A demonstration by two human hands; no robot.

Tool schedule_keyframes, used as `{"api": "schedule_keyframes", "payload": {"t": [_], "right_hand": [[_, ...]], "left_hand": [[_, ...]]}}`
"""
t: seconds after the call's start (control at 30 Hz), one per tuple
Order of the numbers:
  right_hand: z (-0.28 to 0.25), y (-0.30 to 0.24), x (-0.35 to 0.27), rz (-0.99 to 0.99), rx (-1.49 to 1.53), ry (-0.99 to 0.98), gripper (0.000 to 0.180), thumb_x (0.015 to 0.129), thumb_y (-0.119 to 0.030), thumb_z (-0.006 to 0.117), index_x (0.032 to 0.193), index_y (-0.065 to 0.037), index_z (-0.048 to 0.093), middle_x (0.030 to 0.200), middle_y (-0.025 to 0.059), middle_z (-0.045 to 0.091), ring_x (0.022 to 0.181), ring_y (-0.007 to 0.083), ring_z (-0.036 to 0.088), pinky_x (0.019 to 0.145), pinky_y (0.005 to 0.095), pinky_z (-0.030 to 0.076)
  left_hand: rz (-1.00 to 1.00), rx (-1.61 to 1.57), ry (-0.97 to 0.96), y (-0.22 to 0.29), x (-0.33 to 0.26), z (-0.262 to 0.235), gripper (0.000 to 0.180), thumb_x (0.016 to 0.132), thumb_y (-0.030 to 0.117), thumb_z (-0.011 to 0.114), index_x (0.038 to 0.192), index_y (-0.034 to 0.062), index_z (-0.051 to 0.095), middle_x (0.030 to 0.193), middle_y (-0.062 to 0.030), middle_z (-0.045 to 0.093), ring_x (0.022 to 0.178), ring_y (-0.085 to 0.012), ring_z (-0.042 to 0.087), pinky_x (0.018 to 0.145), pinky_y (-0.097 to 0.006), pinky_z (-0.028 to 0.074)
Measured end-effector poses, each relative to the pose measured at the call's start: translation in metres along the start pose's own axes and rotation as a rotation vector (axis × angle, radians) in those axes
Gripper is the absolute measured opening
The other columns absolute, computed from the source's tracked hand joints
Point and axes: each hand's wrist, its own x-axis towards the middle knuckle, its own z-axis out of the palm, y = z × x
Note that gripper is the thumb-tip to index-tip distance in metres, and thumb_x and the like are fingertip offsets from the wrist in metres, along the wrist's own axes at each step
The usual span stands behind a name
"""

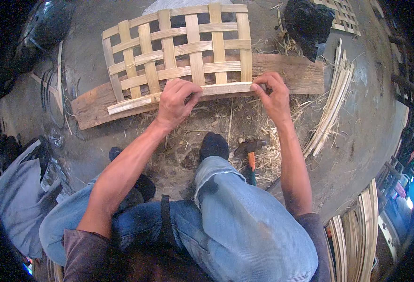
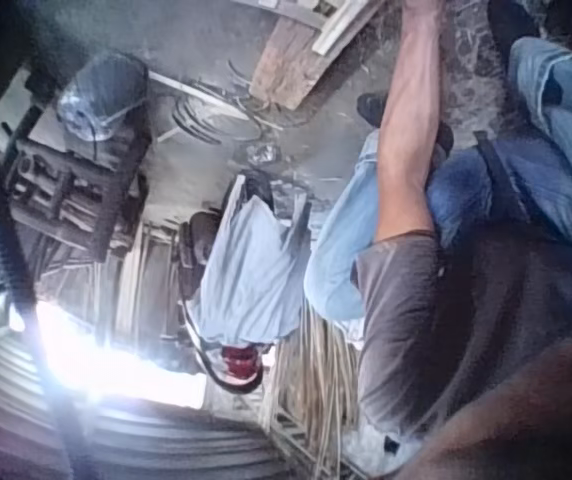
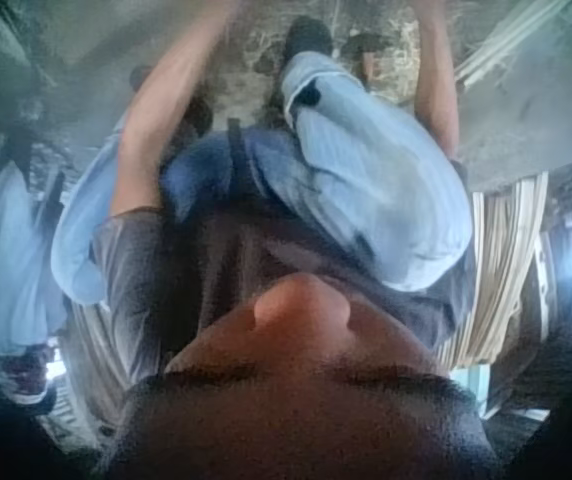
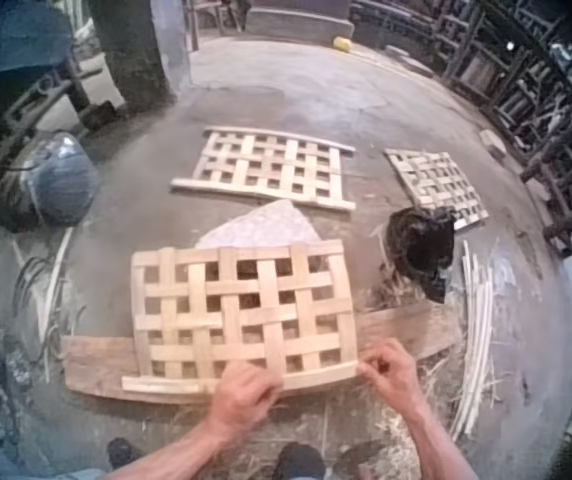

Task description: The person assembles a wooden lattice panel by placing thin wooden strips across a woven grid and securing them with a hammer. The person works on the floor, adjusting and hammering the strips into place.

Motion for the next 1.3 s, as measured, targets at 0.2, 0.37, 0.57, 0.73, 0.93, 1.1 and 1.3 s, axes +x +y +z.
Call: {"api": "schedule_keyframes", "payload": {"t": [0.2, 0.37, 0.57, 0.73, 0.93, 1.1, 1.3], "right_hand": [[-0.005, -0.001, 0.004, 0.005, 0.035, -0.039, 0.016, 0.084, -0.014, 0.078, 0.094, -0.005, 0.070, 0.097, 0.0068, 0.064, 0.089, 0.0193, 0.061, 0.076, 0.0310, 0.047], [-0.023, -0.014, 0.026, 0.109, -0.149, -0.262, 0.015, 0.085, -0.010, 0.076, 0.090, -0.002, 0.064, 0.091, 0.0046, 0.060, 0.083, 0.0143, 0.056, 0.073, 0.0286, 0.046], [-0.021, -0.027, 0.042, 0.029, -0.492, -0.302, 0.021, 0.078, -0.017, 0.080, 0.082, -0.005, 0.064, 0.082, 0.0113, 0.065, 0.080, 0.0309, 0.063, 0.071, 0.0422, 0.048], [-0.017, -0.037, 0.044, 0.376, -0.347, -0.359, 0.028, 0.078, -0.025, 0.082, 0.076, -0.004, 0.063, 0.071, 0.0122, 0.066, 0.070, 0.0303, 0.066, 0.068, 0.0427, 0.051], [-0.012, -0.020, 0.034, 0.493, -0.247, -0.280, 0.033, 0.074, -0.031, 0.085, 0.074, -0.005, 0.063, 0.070, 0.0123, 0.066, 0.069, 0.0292, 0.066, 0.068, 0.0411, 0.051], [-0.022, -0.027, 0.036, 0.487, -0.274, -0.315, 0.035, 0.074, -0.031, 0.085, 0.073, -0.004, 0.062, 0.071, 0.0111, 0.067, 0.067, 0.0230, 0.065, 0.065, 0.0383, 0.051], [-0.008, 0.022, 0.008, 0.333, -0.129, -0.039, 0.038, 0.074, -0.033, 0.086, 0.072, -0.005, 0.061, 0.067, 0.0074, 0.064, 0.065, 0.0174, 0.059, 0.063, 0.0355, 0.049]], "left_hand": [[0.032, -0.012, 0.016, -0.001, 0.004, 0.001, 0.016, 0.077, 0.006, 0.075, 0.087, 0.0113, 0.065, 0.084, -0.0028, 0.066, 0.084, -0.0213, 0.063, 0.075, -0.037, 0.047], [0.005, -0.019, -0.008, 0.001, 0.008, 0.002, 0.017, 0.076, 0.005, 0.076, 0.087, 0.0122, 0.065, 0.084, -0.0023, 0.066, 0.084, -0.0220, 0.063, 0.075, -0.037, 0.047], [-0.037, -0.018, -0.035, 0.001, 0.007, -0.001, 0.020, 0.073, 0.005, 0.077, 0.088, 0.0132, 0.065, 0.084, -0.0014, 0.066, 0.084, -0.0219, 0.063, 0.074, -0.036, 0.047], [-0.070, -0.034, -0.084, 0.000, 0.008, -0.008, 0.017, 0.074, 0.006, 0.077, 0.087, 0.0130, 0.067, 0.085, -0.0016, 0.067, 0.084, -0.0225, 0.064, 0.074, -0.036, 0.047], [-0.100, -0.030, -0.102, 0.002, 0.003, -0.009, 0.016, 0.076, 0.007, 0.076, 0.087, 0.0127, 0.066, 0.084, -0.0031, 0.067, 0.084, -0.0238, 0.064, 0.076, -0.038, 0.047], [-0.027, -0.032, -0.043, 0.004, 0.006, -0.004, 0.015, 0.077, 0.007, 0.076, 0.087, 0.0109, 0.066, 0.086, -0.0053, 0.068, 0.084, -0.0269, 0.065, 0.077, -0.040, 0.048], [-0.003, -0.086, -0.067, -0.001, 0.009, 0.007, 0.013, 0.079, 0.007, 0.073, 0.089, 0.0096, 0.065, 0.084, -0.0077, 0.066, 0.084, -0.0300, 0.063, 0.076, -0.041, 0.047]]}}
